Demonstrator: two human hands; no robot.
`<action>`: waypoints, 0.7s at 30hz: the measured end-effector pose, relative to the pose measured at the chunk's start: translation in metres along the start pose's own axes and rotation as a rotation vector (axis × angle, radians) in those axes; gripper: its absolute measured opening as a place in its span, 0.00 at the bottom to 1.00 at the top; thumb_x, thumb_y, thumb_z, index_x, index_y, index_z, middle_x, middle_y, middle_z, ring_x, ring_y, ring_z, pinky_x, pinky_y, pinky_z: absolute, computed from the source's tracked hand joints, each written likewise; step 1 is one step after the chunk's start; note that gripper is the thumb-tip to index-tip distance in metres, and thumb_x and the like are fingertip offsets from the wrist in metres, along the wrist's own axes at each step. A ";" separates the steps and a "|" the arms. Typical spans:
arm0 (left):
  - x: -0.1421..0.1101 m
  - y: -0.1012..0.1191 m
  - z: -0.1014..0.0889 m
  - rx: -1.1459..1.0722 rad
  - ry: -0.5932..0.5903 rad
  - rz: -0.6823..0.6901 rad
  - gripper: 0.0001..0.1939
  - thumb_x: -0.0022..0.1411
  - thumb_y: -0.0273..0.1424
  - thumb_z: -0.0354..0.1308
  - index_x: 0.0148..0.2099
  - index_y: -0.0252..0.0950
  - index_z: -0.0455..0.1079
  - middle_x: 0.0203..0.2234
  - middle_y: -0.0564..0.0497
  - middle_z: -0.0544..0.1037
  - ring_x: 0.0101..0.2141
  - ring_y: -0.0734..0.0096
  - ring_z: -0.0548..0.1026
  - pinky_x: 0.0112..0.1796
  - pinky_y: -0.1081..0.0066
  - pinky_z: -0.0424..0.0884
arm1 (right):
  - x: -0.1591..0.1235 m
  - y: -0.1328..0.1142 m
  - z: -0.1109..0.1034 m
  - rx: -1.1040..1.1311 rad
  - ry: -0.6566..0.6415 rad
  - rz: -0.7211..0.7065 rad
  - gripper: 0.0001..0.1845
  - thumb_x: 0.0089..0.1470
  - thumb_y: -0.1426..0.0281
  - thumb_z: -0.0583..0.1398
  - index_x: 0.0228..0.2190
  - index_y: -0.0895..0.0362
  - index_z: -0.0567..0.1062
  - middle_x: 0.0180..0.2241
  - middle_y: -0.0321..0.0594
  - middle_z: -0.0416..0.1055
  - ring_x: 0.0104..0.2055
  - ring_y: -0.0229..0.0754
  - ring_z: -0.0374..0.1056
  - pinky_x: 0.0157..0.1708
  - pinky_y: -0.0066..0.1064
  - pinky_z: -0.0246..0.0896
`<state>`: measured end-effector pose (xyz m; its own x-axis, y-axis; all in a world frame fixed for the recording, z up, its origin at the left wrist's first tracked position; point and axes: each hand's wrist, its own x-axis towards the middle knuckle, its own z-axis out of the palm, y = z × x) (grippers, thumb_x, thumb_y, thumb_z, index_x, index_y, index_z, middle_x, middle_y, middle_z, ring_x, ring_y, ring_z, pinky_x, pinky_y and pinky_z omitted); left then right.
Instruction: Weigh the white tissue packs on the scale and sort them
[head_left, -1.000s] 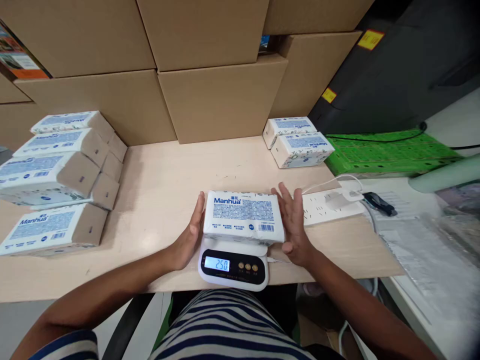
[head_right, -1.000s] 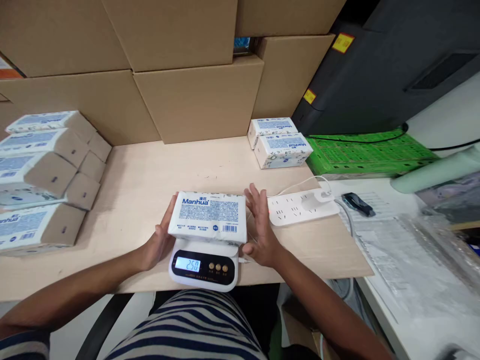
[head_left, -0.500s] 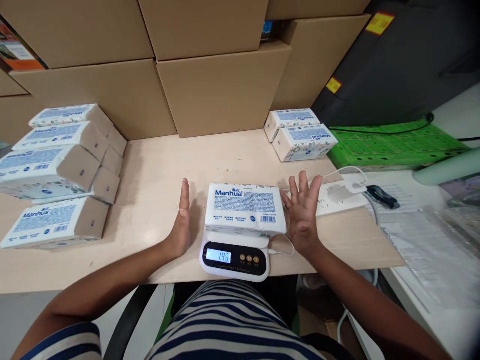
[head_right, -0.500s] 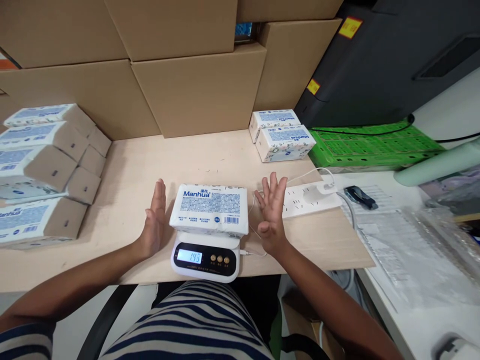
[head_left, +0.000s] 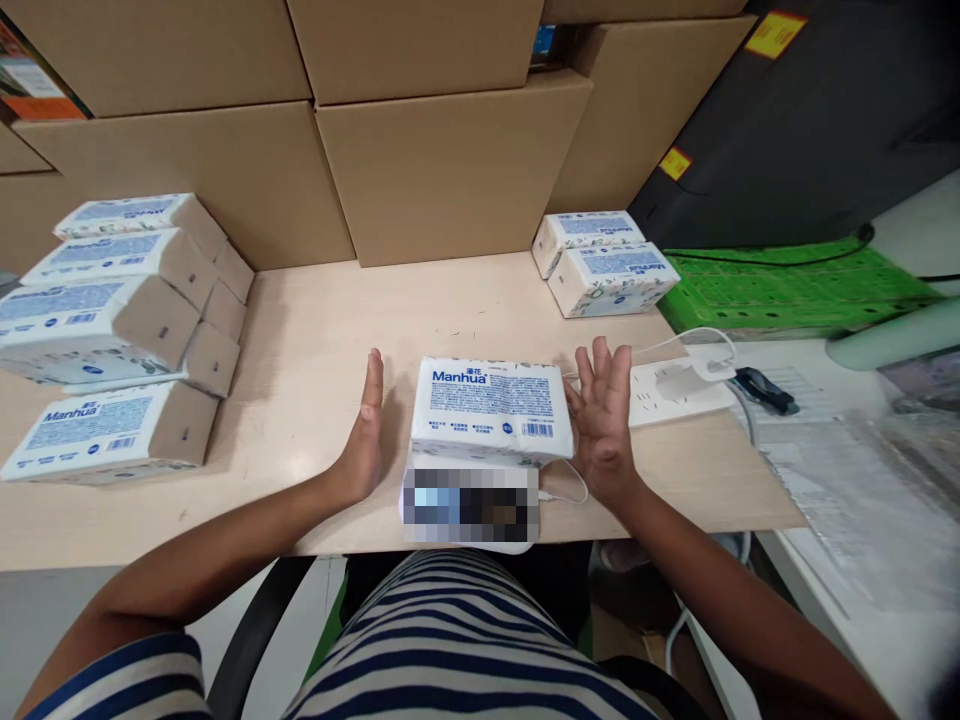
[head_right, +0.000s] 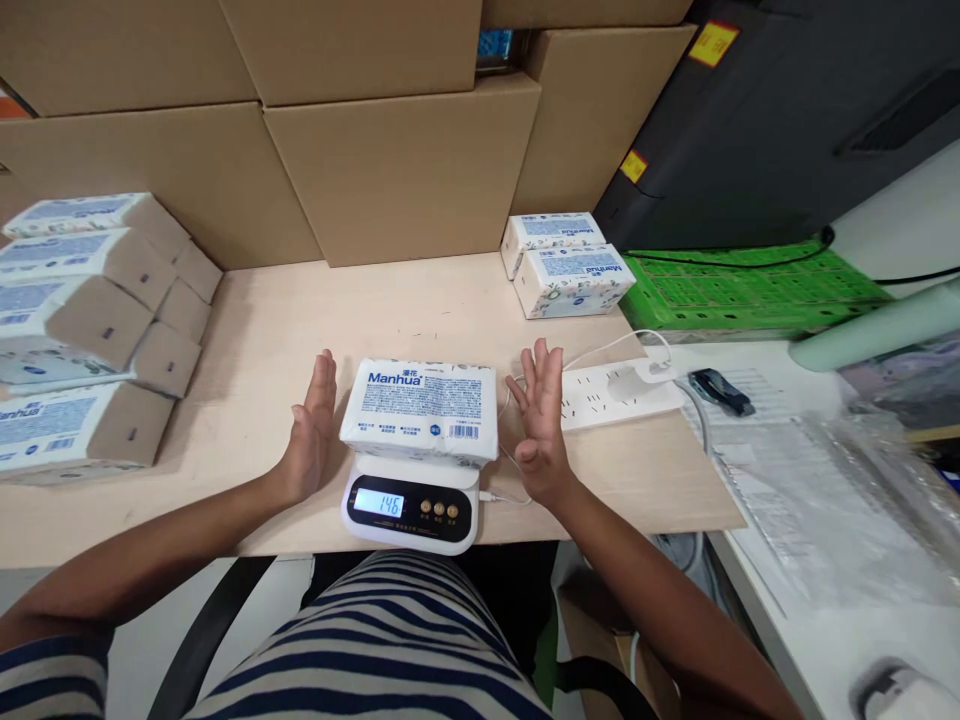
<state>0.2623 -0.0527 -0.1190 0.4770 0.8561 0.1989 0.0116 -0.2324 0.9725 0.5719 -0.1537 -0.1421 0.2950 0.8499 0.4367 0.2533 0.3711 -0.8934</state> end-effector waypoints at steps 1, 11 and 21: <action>0.000 0.000 0.000 0.006 -0.013 0.001 0.41 0.75 0.65 0.35 0.83 0.63 0.38 0.83 0.67 0.33 0.81 0.60 0.28 0.79 0.44 0.40 | 0.000 0.000 0.000 -0.005 -0.002 0.000 0.72 0.47 0.19 0.54 0.79 0.34 0.33 0.84 0.41 0.26 0.85 0.67 0.31 0.75 0.70 0.48; 0.001 -0.005 -0.002 0.090 -0.056 -0.011 0.42 0.74 0.65 0.27 0.84 0.63 0.29 0.83 0.67 0.28 0.81 0.59 0.25 0.79 0.46 0.39 | 0.001 0.006 -0.004 -0.008 -0.007 -0.046 0.67 0.50 0.20 0.53 0.79 0.30 0.35 0.84 0.36 0.26 0.85 0.66 0.30 0.75 0.72 0.46; 0.001 -0.007 -0.006 0.014 0.087 0.061 0.43 0.73 0.67 0.38 0.83 0.62 0.43 0.84 0.62 0.35 0.82 0.59 0.32 0.79 0.49 0.33 | -0.050 -0.055 0.011 0.025 0.368 0.229 0.46 0.69 0.35 0.37 0.80 0.36 0.44 0.83 0.36 0.40 0.85 0.55 0.36 0.77 0.70 0.46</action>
<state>0.2579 -0.0475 -0.1248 0.3992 0.8770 0.2676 -0.0022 -0.2910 0.9567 0.5333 -0.2121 -0.1159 0.6510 0.7229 0.2317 0.1225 0.2012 -0.9719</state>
